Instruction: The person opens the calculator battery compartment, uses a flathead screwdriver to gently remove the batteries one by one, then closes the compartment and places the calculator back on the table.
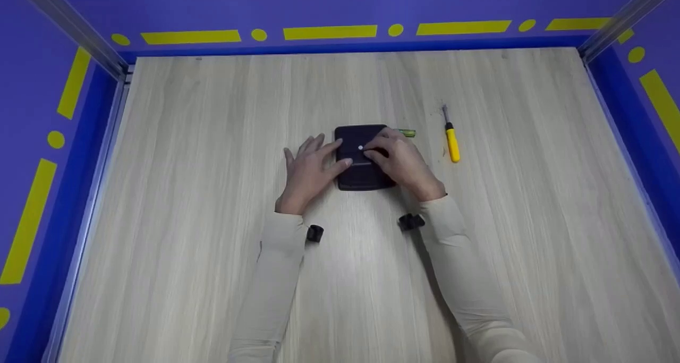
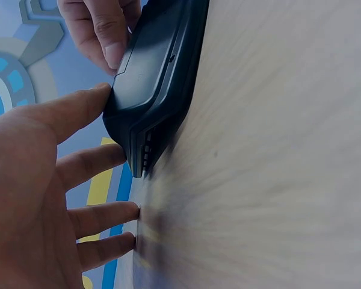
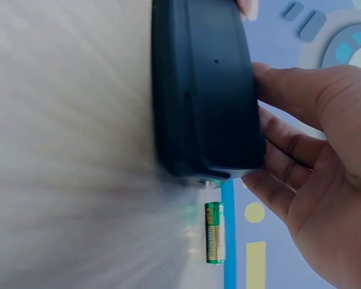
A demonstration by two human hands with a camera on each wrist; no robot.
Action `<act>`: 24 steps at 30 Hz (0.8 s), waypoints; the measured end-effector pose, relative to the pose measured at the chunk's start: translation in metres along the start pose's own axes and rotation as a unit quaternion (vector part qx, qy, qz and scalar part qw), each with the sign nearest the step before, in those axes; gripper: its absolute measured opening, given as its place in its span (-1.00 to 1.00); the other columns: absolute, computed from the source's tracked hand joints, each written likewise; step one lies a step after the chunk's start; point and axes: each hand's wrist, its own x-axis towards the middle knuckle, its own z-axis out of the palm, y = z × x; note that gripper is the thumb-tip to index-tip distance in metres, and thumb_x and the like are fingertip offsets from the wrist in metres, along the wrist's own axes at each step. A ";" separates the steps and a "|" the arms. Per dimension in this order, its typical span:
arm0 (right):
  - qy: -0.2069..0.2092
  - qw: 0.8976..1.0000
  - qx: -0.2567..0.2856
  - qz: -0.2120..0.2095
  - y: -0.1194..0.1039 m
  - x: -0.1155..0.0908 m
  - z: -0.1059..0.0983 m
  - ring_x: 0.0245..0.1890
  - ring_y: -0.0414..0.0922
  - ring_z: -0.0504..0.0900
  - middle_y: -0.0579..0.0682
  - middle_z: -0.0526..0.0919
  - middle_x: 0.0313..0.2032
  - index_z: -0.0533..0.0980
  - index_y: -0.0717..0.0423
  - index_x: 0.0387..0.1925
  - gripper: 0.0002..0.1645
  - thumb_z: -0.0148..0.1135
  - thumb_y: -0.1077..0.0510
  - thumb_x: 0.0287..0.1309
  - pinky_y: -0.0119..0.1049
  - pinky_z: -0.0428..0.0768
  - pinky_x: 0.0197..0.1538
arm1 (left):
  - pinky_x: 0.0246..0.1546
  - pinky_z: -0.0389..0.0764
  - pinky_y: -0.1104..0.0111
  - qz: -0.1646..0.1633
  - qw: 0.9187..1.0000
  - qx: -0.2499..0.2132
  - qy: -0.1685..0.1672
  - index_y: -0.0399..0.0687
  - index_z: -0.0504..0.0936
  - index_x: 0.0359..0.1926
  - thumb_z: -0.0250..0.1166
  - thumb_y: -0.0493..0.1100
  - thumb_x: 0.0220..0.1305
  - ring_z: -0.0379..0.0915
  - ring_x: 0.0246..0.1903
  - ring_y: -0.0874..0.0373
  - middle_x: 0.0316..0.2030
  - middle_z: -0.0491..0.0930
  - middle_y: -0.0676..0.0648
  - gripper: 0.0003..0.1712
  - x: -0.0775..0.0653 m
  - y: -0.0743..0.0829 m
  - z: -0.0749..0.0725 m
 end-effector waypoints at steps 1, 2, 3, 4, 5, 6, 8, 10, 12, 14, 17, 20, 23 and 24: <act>0.004 1.000 -0.002 0.000 0.000 0.000 0.000 -0.05 0.03 0.62 0.11 0.68 -0.08 0.77 0.24 -0.05 -0.82 0.37 0.22 0.44 -0.06 0.63 0.07 | 0.48 -0.35 -0.43 0.000 1.000 0.001 0.001 0.19 0.46 0.55 0.22 0.40 0.46 -0.04 0.62 -0.17 0.59 0.21 -0.21 -0.20 0.000 0.000 0.000; 0.008 1.000 -0.004 0.001 0.001 0.000 0.001 -0.05 0.03 0.62 0.11 0.67 -0.09 0.77 0.24 -0.06 -0.82 0.37 0.22 0.44 -0.06 0.63 0.07 | 0.48 -0.35 -0.43 0.000 1.000 0.001 0.001 0.19 0.46 0.55 0.22 0.40 0.46 -0.04 0.62 -0.17 0.59 0.21 -0.21 -0.20 0.000 0.000 0.000; 0.011 1.000 -0.006 0.001 0.001 0.001 0.001 -0.06 0.03 0.62 0.11 0.67 -0.09 0.77 0.24 -0.08 -0.82 0.37 0.21 0.44 -0.06 0.63 0.07 | 0.49 -0.35 -0.43 0.000 1.000 0.000 0.001 0.19 0.46 0.55 0.22 0.40 0.46 -0.04 0.62 -0.17 0.59 0.22 -0.21 -0.21 0.000 0.001 0.000; 0.014 1.000 -0.007 0.001 0.001 0.001 0.002 -0.07 0.03 0.62 0.11 0.67 -0.10 0.78 0.24 -0.09 -0.82 0.37 0.21 0.44 -0.06 0.63 0.06 | 0.49 -0.35 -0.42 -0.001 1.000 0.000 0.001 0.19 0.46 0.55 0.22 0.40 0.46 -0.04 0.62 -0.17 0.59 0.22 -0.21 -0.21 0.000 0.001 0.000; 0.016 1.000 -0.008 0.002 0.001 0.001 0.002 -0.07 0.03 0.62 0.11 0.67 -0.11 0.78 0.24 -0.10 -0.82 0.38 0.21 0.44 -0.06 0.63 0.06 | 0.49 -0.35 -0.43 -0.001 1.000 0.000 0.000 0.19 0.46 0.55 0.22 0.40 0.46 -0.04 0.62 -0.16 0.60 0.21 -0.21 -0.21 0.000 0.001 0.000; 0.019 1.000 -0.010 0.003 0.001 0.001 0.003 -0.08 0.03 0.62 0.11 0.67 -0.12 0.78 0.24 -0.11 -0.82 0.39 0.20 0.43 -0.07 0.63 0.04 | 0.49 -0.35 -0.43 0.000 1.000 0.000 0.000 0.19 0.46 0.55 0.22 0.40 0.46 -0.04 0.62 -0.16 0.60 0.21 -0.21 -0.21 0.000 0.001 0.000; 0.022 1.000 -0.014 0.004 0.001 0.001 0.004 -0.09 0.03 0.62 0.10 0.67 -0.14 0.79 0.25 -0.12 -0.82 0.40 0.20 0.42 -0.08 0.63 0.03 | 0.48 -0.34 -0.43 0.000 1.000 0.000 -0.002 0.19 0.46 0.55 0.22 0.40 0.46 -0.04 0.62 -0.17 0.59 0.22 -0.21 -0.20 0.000 0.001 -0.001; 0.025 1.000 -0.018 0.004 0.001 0.001 0.004 -0.10 0.02 0.63 0.10 0.67 -0.15 0.79 0.25 -0.13 -0.83 0.41 0.20 0.41 -0.08 0.63 0.02 | 0.48 -0.33 -0.44 0.001 1.000 0.002 -0.003 0.18 0.46 0.55 0.22 0.40 0.46 -0.04 0.62 -0.17 0.59 0.22 -0.22 -0.20 0.000 0.001 -0.001; 0.026 0.999 -0.023 0.004 0.001 0.001 0.004 -0.10 0.03 0.63 0.10 0.68 -0.15 0.79 0.25 -0.14 -0.83 0.42 0.20 0.40 -0.08 0.64 0.01 | 0.47 -0.32 -0.45 0.002 1.000 0.002 -0.003 0.18 0.46 0.55 0.22 0.40 0.46 -0.04 0.62 -0.17 0.59 0.22 -0.22 -0.20 0.000 0.001 -0.001; 0.026 0.999 -0.025 0.002 0.001 0.001 0.005 -0.09 0.03 0.64 0.10 0.68 -0.14 0.79 0.24 -0.14 -0.83 0.42 0.20 0.40 -0.09 0.64 0.02 | 0.47 -0.32 -0.45 0.003 1.000 0.003 -0.003 0.18 0.46 0.55 0.22 0.40 0.46 -0.04 0.62 -0.18 0.59 0.22 -0.22 -0.20 0.000 0.001 -0.001; 0.026 0.999 -0.026 0.002 0.002 0.001 0.005 -0.09 0.03 0.64 0.10 0.68 -0.14 0.79 0.24 -0.14 -0.84 0.42 0.20 0.40 -0.08 0.64 0.03 | 0.47 -0.32 -0.45 0.003 1.000 0.004 -0.003 0.17 0.46 0.55 0.23 0.40 0.46 -0.04 0.62 -0.18 0.59 0.21 -0.22 -0.20 0.000 0.001 -0.001; 0.027 0.999 -0.024 0.002 0.002 0.001 0.005 -0.09 0.03 0.64 0.10 0.68 -0.14 0.79 0.24 -0.15 -0.84 0.42 0.20 0.40 -0.08 0.65 0.04 | 0.47 -0.33 -0.45 0.003 1.000 0.002 -0.003 0.17 0.46 0.55 0.23 0.40 0.46 -0.04 0.62 -0.18 0.59 0.21 -0.22 -0.20 0.000 0.000 -0.001; 0.028 0.999 -0.023 0.004 0.002 0.001 0.005 -0.10 0.03 0.64 0.10 0.68 -0.14 0.79 0.24 -0.15 -0.85 0.42 0.21 0.40 -0.07 0.65 0.04 | 0.48 -0.34 -0.44 0.003 1.000 0.000 -0.001 0.17 0.46 0.55 0.23 0.40 0.46 -0.04 0.62 -0.18 0.59 0.22 -0.22 -0.20 0.000 0.000 -0.001; 0.028 0.999 -0.022 0.004 0.002 0.001 0.005 -0.10 0.03 0.64 0.10 0.68 -0.14 0.79 0.24 -0.15 -0.85 0.42 0.21 0.40 -0.08 0.65 0.04 | 0.48 -0.34 -0.44 0.004 1.000 -0.001 -0.002 0.17 0.46 0.55 0.23 0.40 0.46 -0.04 0.62 -0.19 0.59 0.21 -0.22 -0.20 0.000 0.000 -0.001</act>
